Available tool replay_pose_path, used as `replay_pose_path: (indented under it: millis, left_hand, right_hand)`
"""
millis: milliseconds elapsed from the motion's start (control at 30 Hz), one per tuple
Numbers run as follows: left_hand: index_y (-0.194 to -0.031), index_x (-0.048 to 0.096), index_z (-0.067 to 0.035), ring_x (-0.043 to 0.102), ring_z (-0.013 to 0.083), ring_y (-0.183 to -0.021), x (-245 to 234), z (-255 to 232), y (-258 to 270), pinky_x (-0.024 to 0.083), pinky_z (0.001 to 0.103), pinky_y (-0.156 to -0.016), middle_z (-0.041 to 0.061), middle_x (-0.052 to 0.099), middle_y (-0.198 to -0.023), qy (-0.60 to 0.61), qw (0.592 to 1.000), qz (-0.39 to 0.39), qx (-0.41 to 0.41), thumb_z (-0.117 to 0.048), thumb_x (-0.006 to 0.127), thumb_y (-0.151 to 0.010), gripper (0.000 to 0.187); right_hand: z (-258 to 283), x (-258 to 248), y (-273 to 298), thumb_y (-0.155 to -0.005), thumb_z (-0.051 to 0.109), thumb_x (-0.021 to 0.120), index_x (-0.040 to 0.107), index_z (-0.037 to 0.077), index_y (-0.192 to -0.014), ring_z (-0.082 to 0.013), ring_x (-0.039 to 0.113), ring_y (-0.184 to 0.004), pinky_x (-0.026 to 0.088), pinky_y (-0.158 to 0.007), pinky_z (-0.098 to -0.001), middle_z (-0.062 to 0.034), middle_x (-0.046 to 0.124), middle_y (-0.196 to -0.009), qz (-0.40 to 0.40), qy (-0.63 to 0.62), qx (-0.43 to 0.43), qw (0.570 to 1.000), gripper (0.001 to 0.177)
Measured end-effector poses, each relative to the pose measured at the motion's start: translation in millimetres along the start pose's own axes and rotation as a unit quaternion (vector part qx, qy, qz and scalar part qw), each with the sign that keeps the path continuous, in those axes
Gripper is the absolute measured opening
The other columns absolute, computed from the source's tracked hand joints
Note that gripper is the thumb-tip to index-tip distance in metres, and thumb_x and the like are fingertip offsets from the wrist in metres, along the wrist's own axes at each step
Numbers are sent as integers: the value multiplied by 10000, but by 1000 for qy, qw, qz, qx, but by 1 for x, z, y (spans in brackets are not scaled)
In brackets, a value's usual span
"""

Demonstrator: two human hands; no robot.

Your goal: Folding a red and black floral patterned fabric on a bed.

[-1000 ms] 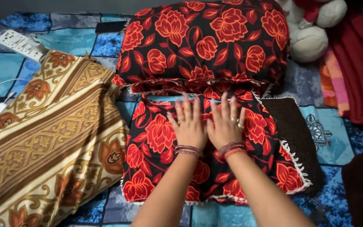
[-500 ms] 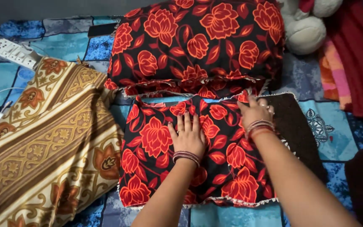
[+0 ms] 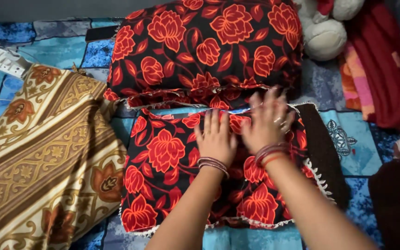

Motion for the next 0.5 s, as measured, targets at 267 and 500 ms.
replay_pose_path:
  millis: [267, 500]
  left_hand:
    - [-1511, 400, -162, 187, 347, -1525, -10, 31, 9, 98, 638, -1193, 147, 304, -1620, -27, 999, 38, -11, -368, 624, -883, 698]
    - [-1513, 442, -161, 291, 322, -1511, -31, 140, 21, 163, 607, -1214, 125, 365, -1616, -70, 991, -66, -94, -393, 612, -899, 678]
  right_hand:
    - [19, 44, 31, -953, 469, 521, 302, 243, -1573, -364, 84, -1541, 14, -1159, -706, -97, 129, -1688, 256, 32, 62, 964, 696]
    - [112, 59, 38, -964, 430, 538, 435, 104, -1537, -351, 360, -1495, 225, -1199, -593, -172, 339, -1664, 76, -50, -115, 989, 667]
Point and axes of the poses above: each hand's wrist, its own y-axis away from the middle knuckle, its own x-axis out of the palm, z = x × y, the point moved 6 cm from there along -y, towards the middle knuckle
